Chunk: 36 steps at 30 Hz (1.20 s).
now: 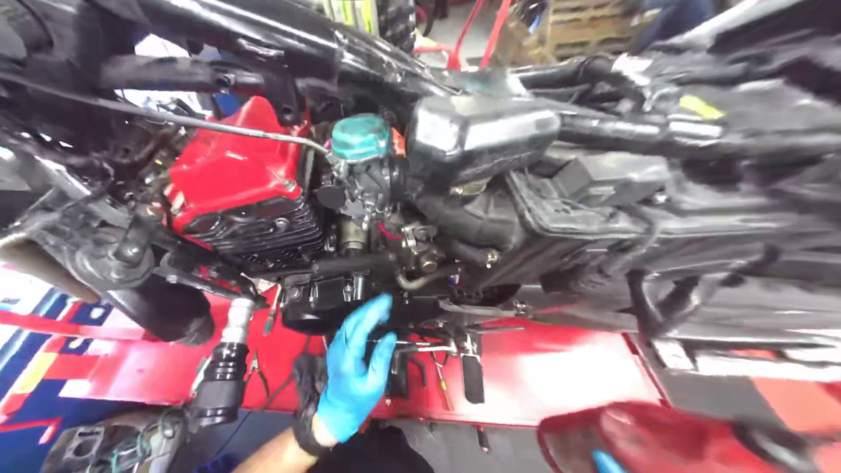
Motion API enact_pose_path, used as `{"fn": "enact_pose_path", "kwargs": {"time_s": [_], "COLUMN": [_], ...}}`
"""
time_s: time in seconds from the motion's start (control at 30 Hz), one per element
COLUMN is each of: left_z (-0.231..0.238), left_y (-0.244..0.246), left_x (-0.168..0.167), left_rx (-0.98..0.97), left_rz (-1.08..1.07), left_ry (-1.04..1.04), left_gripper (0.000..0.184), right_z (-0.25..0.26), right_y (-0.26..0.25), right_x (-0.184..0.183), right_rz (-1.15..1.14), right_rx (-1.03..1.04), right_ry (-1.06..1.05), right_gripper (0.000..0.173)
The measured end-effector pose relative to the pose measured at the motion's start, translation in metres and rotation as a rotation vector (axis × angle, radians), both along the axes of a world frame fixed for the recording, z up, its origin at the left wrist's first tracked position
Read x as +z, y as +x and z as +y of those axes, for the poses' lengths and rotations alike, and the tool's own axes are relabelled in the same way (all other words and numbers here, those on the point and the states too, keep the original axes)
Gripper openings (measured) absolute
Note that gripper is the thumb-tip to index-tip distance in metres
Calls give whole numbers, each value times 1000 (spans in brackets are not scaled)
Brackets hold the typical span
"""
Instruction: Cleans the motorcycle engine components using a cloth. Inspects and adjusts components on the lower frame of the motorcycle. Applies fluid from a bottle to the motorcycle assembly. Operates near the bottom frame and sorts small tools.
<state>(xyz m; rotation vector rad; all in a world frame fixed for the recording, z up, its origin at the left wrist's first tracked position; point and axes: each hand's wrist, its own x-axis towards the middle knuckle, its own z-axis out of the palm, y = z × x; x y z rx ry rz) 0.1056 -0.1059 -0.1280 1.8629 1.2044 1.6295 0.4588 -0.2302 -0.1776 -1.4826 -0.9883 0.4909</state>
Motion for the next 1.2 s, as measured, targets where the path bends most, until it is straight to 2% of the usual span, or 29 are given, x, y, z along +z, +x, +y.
{"fn": "enact_pose_path", "kwargs": {"time_s": [0.07, 0.13, 0.2, 0.27, 0.33, 0.47, 0.6, 1.2], "left_z": [39, 72, 93, 105, 109, 111, 113, 114], "left_y": [8, 13, 15, 16, 15, 11, 8, 8], "left_x": [59, 99, 115, 112, 101, 88, 87, 80], "left_rx": [-34, -85, -225, -276, -267, -234, -280, -275], "left_rz": [-93, -258, -437, -470, -378, -224, -230, -178], "left_ry": [130, 110, 65, 112, 182, 246, 248, 272], "left_gripper": [51, 50, 40, 29, 26, 25, 26, 23], "right_z": [11, 28, 48, 64, 73, 90, 102, 104], "right_y": [-8, -27, -48, -63, -75, -92, -99, -100], "right_x": [35, 75, 114, 146, 171, 206, 229, 290], "right_rz": [-169, -325, -454, -627, -851, -1200, -1422, -1731], "right_rx": [78, 132, 195, 250, 237, 169, 176, 291], "right_ry": [58, 117, 176, 183, 112, -33, -78, -192], "right_gripper": [125, 123, 115, 111, 106, 96, 91, 92]}}
